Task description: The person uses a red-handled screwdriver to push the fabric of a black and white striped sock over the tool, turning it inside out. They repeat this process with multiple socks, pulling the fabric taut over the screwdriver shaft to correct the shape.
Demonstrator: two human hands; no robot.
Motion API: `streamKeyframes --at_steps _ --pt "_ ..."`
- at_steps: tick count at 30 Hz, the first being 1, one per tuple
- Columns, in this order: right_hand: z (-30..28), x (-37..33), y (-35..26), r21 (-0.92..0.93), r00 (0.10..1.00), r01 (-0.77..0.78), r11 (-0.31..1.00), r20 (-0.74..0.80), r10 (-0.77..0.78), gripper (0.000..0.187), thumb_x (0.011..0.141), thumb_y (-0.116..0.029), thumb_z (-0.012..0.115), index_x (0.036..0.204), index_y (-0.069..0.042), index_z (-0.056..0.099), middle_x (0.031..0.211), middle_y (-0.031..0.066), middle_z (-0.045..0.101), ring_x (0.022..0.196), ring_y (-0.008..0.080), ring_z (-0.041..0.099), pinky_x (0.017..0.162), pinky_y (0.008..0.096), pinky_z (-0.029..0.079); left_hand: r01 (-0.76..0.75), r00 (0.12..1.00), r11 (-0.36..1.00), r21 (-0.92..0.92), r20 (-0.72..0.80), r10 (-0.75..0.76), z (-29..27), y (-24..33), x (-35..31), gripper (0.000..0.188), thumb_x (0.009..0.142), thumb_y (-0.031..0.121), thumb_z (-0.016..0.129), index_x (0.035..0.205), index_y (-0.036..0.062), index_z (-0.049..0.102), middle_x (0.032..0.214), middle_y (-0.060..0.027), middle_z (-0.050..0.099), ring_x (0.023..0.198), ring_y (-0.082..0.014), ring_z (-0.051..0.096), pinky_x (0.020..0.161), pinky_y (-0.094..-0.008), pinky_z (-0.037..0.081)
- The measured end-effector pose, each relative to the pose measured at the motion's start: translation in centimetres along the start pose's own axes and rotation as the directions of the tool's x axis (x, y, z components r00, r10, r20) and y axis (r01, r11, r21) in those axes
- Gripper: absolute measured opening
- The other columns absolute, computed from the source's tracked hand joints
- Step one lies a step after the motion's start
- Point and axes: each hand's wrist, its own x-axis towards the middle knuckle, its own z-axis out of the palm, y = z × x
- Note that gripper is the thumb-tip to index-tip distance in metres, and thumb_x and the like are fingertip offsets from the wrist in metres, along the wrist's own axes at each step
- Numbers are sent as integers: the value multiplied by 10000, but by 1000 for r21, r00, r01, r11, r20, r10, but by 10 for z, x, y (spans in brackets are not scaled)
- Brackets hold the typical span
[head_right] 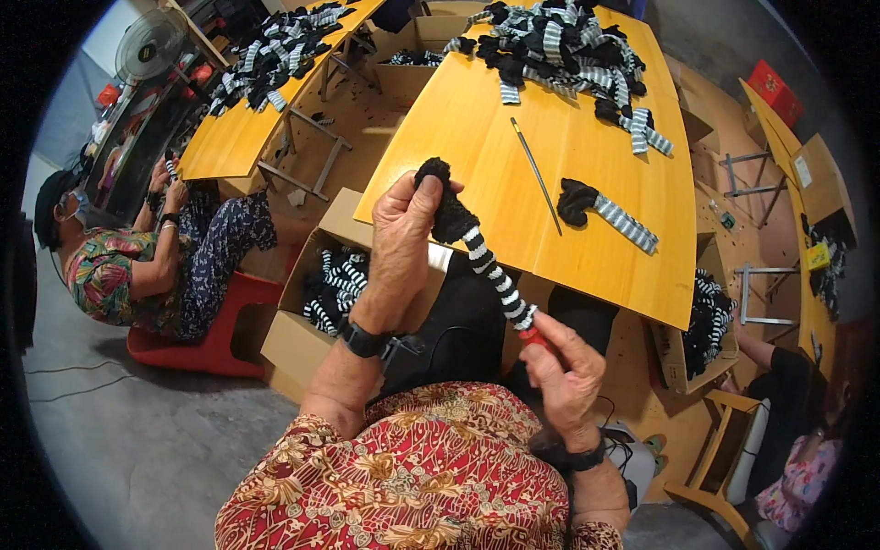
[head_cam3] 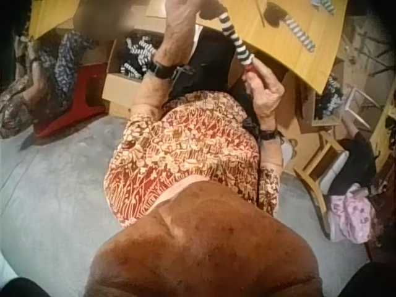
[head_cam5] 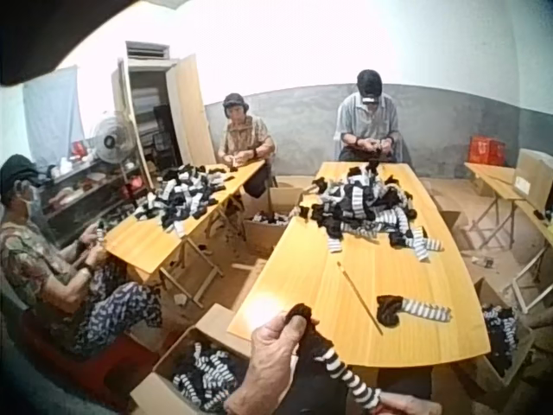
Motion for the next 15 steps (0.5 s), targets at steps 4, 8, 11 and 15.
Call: streamKeyframes --at_steps 4,8,11,15 --pt "24 -2 16 186 998 14 983 -70 -1 370 925 -67 590 1287 -1 552 854 76 636 568 55 496 489 191 397 -21 995 978 -207 -103 -1 24 -17 8 262 965 289 577 1018 35 618 893 -52 670 751 -108 618 703 -253 503" --pt "27 11 11 173 996 51 984 -84 -37 383 938 -93 577 1308 -3 533 849 75 633 566 53 491 489 185 392 40 992 939 -341 -99 -78 37 -20 8 268 966 297 573 1009 35 609 895 -51 653 757 -118 617 725 -245 494" --pt "29 13 14 160 996 54 986 -79 -42 388 932 -105 593 1302 -3 540 838 67 627 569 51 494 489 185 396 59 990 933 -356 -99 -101 38 -20 4 266 967 296 570 1003 35 607 892 -53 649 761 -119 615 729 -241 488" --pt "19 17 6 -20 999 18 1000 -26 -18 358 925 -96 591 1268 5 569 817 51 622 567 50 497 487 188 402 46 982 951 -305 -161 -99 27 -20 8 254 965 289 577 1004 41 609 893 -53 649 768 -118 614 723 -236 485"
